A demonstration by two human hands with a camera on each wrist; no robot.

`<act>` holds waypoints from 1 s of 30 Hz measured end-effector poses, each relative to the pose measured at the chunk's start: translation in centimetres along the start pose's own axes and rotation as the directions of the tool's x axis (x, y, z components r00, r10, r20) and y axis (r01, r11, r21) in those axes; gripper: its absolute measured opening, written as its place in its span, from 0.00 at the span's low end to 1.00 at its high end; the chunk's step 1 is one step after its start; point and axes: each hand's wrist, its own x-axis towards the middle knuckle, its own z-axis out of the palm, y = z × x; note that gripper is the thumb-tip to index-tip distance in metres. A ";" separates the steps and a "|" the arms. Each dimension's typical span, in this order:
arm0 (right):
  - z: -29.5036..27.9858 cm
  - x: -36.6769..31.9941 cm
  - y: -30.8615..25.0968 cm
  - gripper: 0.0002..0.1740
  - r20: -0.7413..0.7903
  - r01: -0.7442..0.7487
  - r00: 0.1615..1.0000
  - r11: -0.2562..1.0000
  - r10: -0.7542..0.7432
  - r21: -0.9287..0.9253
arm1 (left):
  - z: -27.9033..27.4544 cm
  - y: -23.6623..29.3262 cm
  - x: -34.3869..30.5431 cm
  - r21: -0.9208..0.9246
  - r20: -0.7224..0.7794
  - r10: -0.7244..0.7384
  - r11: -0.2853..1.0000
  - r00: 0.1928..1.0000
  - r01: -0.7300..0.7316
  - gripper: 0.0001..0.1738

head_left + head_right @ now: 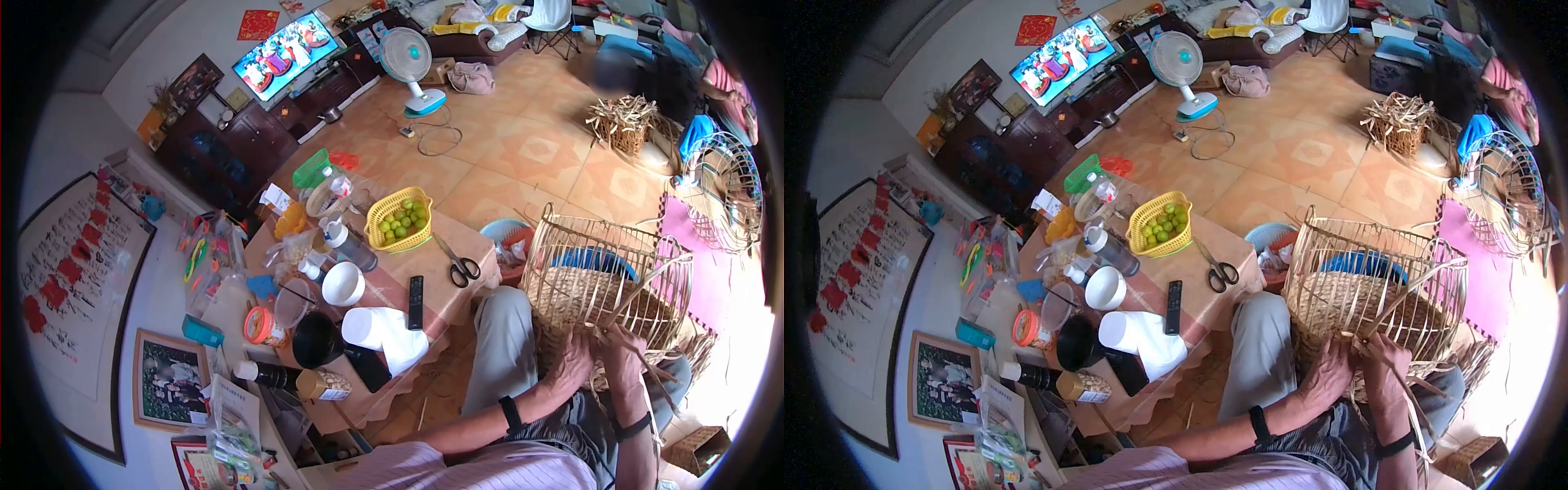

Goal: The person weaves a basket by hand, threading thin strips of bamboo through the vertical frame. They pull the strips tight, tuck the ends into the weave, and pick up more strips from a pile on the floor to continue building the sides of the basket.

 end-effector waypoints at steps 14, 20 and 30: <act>0.0 0.0 -1.9 0.08 0.113 -0.155 0.978 0.971 0.177 -0.183 | 1.9 -4.0 0.0 -0.764 -0.125 0.045 0.633 0.991 -0.125 0.22; 0.1 0.5 -0.9 0.11 0.172 -0.130 0.975 0.990 0.138 -0.059 | 2.2 -3.9 0.1 -0.810 -0.209 -0.002 0.561 0.978 -0.172 0.20; 0.5 1.1 -0.4 0.11 0.067 -0.104 0.992 0.994 0.105 -0.017 | 1.9 -4.1 0.1 -0.821 -0.128 0.047 0.555 0.991 -0.133 0.27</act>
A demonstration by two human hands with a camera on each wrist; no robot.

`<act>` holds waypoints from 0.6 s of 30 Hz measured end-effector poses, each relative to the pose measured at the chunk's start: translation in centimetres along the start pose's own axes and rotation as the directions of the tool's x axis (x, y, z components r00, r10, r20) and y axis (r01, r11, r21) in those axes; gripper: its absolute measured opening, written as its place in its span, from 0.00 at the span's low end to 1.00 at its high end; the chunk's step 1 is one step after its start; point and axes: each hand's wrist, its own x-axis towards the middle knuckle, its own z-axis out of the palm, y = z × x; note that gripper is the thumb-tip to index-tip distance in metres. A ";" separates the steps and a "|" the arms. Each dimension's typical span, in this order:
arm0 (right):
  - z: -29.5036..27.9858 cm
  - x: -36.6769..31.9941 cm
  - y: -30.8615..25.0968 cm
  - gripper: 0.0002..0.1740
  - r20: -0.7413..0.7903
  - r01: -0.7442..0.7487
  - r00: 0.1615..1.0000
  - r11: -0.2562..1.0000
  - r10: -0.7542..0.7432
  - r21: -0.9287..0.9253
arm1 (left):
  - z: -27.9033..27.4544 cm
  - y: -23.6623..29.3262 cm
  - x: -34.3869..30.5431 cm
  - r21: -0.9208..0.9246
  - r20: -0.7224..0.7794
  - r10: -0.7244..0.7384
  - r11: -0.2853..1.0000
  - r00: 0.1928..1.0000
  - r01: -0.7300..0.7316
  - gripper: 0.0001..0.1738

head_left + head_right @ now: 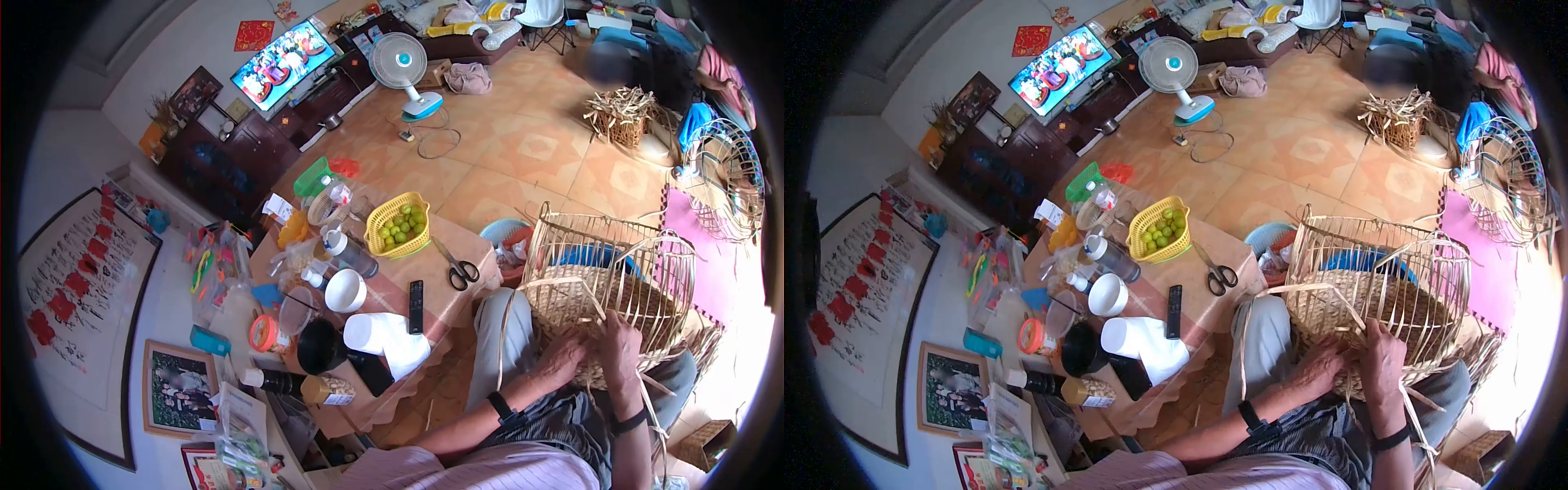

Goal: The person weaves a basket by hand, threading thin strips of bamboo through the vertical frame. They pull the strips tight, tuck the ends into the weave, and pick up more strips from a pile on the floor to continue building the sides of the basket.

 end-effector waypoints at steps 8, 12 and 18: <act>-0.4 -1.9 0.5 0.22 0.016 -0.134 0.991 0.981 0.133 0.142 | -0.4 0.2 0.0 0.002 -0.019 0.016 1.000 1.000 -0.016 0.24; -1.3 -3.1 -0.2 0.33 -0.110 -0.088 0.987 0.967 0.117 0.239 | -0.3 -0.1 0.0 -0.011 -0.026 0.030 0.999 0.999 -0.030 0.25; -1.3 -3.6 0.4 0.31 -0.036 -0.144 0.986 0.944 0.162 0.296 | -0.6 0.4 -0.1 0.046 0.031 0.000 0.999 1.000 -0.002 0.25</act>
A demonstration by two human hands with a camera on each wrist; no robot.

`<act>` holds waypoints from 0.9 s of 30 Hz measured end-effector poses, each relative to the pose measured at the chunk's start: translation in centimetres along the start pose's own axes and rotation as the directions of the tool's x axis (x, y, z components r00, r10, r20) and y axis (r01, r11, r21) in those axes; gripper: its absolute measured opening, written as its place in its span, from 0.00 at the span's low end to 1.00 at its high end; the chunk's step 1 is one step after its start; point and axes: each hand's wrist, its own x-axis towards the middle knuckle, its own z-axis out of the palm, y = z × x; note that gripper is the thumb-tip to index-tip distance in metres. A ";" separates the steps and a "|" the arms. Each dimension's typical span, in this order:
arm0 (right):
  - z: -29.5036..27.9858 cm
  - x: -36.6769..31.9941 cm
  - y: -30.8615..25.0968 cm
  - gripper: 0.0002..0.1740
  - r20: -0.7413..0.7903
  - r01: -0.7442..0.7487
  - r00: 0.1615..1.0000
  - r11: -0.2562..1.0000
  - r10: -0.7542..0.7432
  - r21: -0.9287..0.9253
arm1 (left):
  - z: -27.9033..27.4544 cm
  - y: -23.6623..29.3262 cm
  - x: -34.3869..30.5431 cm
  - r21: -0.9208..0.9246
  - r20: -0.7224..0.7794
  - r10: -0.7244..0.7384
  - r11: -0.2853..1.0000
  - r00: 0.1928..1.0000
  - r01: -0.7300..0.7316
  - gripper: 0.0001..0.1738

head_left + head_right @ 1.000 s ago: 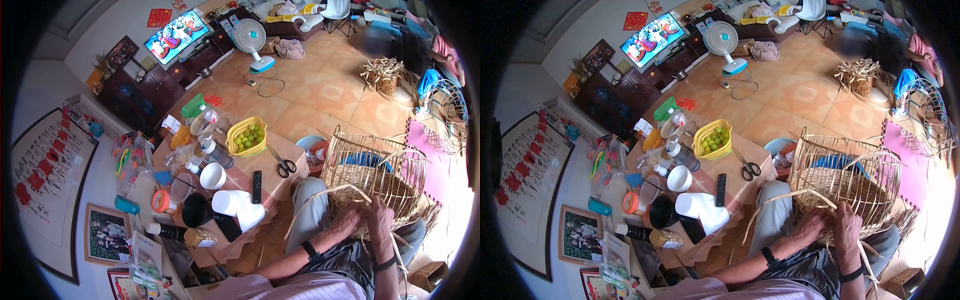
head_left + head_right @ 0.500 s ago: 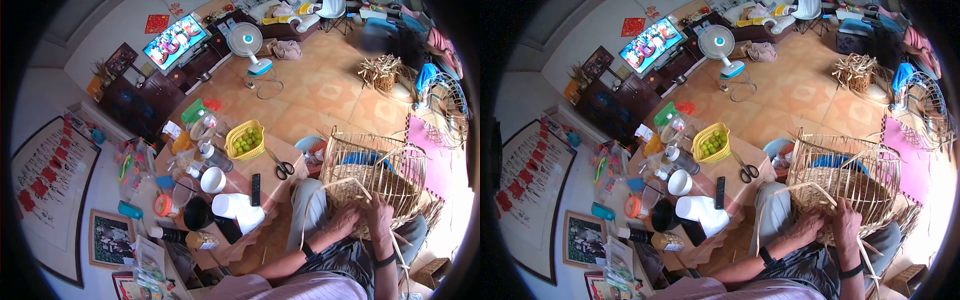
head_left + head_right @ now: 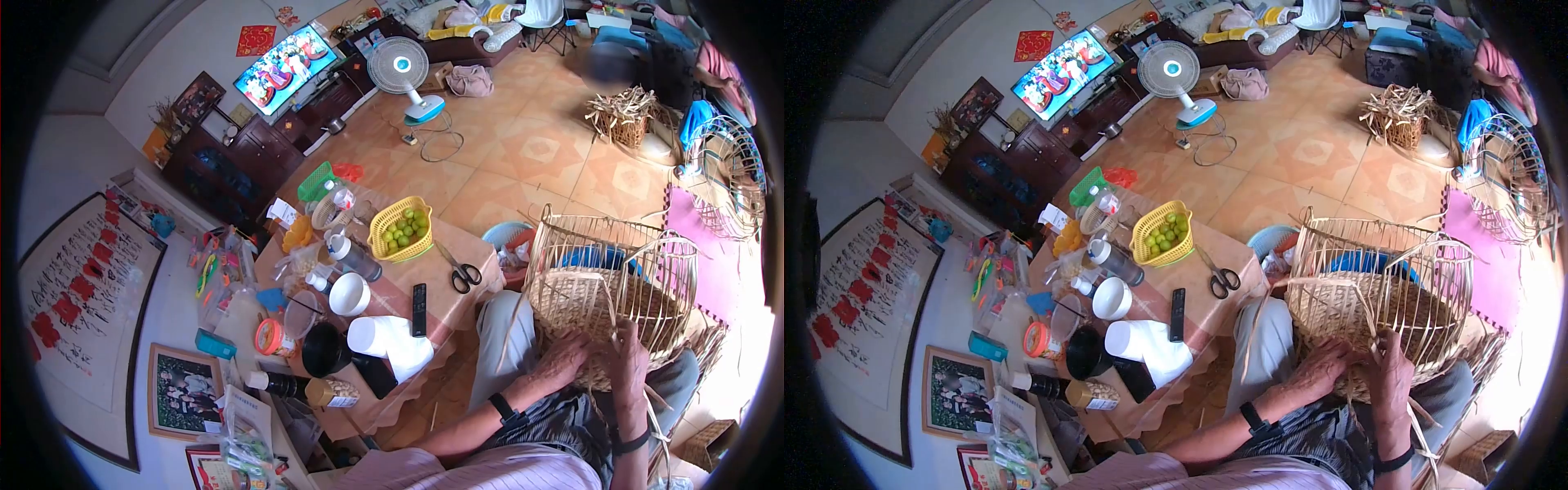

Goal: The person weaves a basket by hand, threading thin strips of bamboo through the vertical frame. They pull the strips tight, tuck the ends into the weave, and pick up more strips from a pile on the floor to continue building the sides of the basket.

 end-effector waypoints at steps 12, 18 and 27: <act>-2.5 -3.1 1.8 0.24 0.015 -0.348 0.913 0.759 0.408 0.550 | -1.7 0.3 1.0 -0.054 -0.006 0.030 0.998 1.000 -0.031 0.28; -5.4 3.0 0.2 0.18 0.083 -0.315 0.887 0.462 0.455 0.829 | -2.8 1.5 1.0 -0.099 -0.015 -0.057 0.994 0.998 0.056 0.25; -2.5 -5.1 2.1 0.19 0.356 -0.426 0.902 0.640 0.245 0.640 | -2.2 0.9 1.6 -0.049 0.024 -0.048 0.998 0.999 0.049 0.15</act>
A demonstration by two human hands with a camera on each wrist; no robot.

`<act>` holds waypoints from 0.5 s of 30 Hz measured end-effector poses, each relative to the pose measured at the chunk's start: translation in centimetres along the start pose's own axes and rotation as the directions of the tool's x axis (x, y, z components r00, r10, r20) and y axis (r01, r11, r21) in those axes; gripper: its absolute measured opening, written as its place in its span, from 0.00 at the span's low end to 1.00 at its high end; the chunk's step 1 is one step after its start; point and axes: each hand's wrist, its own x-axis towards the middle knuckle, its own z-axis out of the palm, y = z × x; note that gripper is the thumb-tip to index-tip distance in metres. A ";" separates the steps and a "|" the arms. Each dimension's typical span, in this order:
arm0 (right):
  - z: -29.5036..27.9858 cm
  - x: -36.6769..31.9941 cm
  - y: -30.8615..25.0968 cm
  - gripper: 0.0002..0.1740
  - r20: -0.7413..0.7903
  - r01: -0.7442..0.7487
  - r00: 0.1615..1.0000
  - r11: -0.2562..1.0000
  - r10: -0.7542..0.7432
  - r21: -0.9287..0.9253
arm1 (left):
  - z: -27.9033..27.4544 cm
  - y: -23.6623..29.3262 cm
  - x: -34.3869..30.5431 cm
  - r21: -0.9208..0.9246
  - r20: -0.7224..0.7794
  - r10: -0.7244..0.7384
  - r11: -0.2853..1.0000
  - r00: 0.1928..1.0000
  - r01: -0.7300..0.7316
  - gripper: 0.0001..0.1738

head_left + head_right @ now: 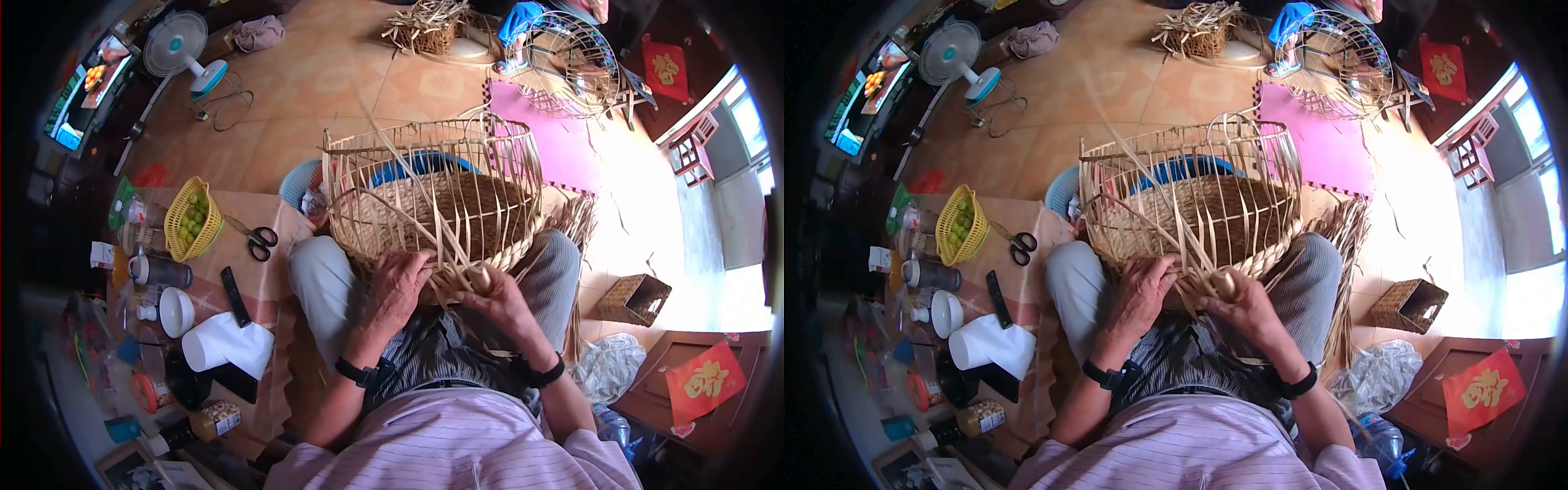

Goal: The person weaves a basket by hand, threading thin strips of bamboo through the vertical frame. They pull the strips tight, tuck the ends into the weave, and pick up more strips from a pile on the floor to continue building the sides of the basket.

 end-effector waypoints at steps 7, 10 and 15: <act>-1.6 -0.1 -3.2 0.09 0.046 -0.222 0.975 0.968 0.217 0.122 | -0.6 0.0 0.6 -0.054 -0.005 0.028 0.998 1.000 -0.028 0.13; -4.7 -0.9 -3.6 0.12 -0.052 -0.011 0.997 0.812 0.050 0.583 | 0.2 -0.1 0.2 -0.110 0.001 -0.034 0.993 0.999 0.033 0.13; -2.8 -1.8 -2.1 0.20 0.202 -0.230 0.953 0.973 0.226 -0.002 | 0.6 -1.8 0.8 -0.133 0.059 -0.021 0.991 0.998 0.029 0.13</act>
